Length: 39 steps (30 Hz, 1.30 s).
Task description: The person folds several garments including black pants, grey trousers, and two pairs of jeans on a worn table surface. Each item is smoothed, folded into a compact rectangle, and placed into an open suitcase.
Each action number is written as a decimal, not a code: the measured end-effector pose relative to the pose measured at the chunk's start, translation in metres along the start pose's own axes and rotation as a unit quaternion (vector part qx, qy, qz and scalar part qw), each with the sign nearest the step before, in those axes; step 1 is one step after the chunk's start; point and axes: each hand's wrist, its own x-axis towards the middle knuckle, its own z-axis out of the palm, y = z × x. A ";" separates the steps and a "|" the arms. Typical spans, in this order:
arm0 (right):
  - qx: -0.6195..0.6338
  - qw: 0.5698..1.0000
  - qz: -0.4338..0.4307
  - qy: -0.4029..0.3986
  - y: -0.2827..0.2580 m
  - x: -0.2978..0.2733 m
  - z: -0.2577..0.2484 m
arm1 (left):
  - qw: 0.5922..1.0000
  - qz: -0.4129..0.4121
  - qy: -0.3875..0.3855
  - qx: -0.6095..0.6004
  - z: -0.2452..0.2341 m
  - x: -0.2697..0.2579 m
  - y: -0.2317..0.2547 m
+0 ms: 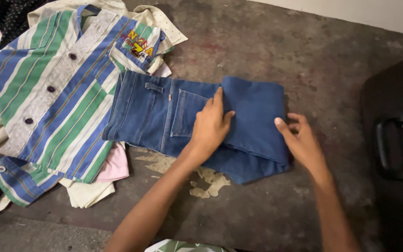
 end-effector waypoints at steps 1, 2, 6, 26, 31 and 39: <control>0.038 0.999 -0.003 -0.001 0.007 0.001 0.003 | 1.000 -0.008 0.004 -0.011 0.006 0.000 -0.002; 0.076 0.997 -0.003 -0.002 0.014 -0.001 0.006 | 1.000 -0.016 0.005 -0.021 0.011 -0.002 -0.003; 0.167 0.985 0.046 -0.006 0.023 0.002 -0.007 | 0.998 -0.014 -0.012 -0.058 0.033 0.001 -0.011; -0.193 0.951 -0.243 0.001 -0.186 -0.017 -0.013 | 0.790 -0.263 -0.195 -0.518 -0.014 0.053 0.023; -0.037 0.948 -0.281 -0.142 -0.192 -0.028 0.030 | 0.900 -0.193 -0.111 -0.375 -0.048 0.030 -0.042; -0.288 0.854 -0.432 -0.012 -0.110 -0.015 0.077 | 0.984 -0.157 -0.057 0.066 -0.073 -0.008 -0.035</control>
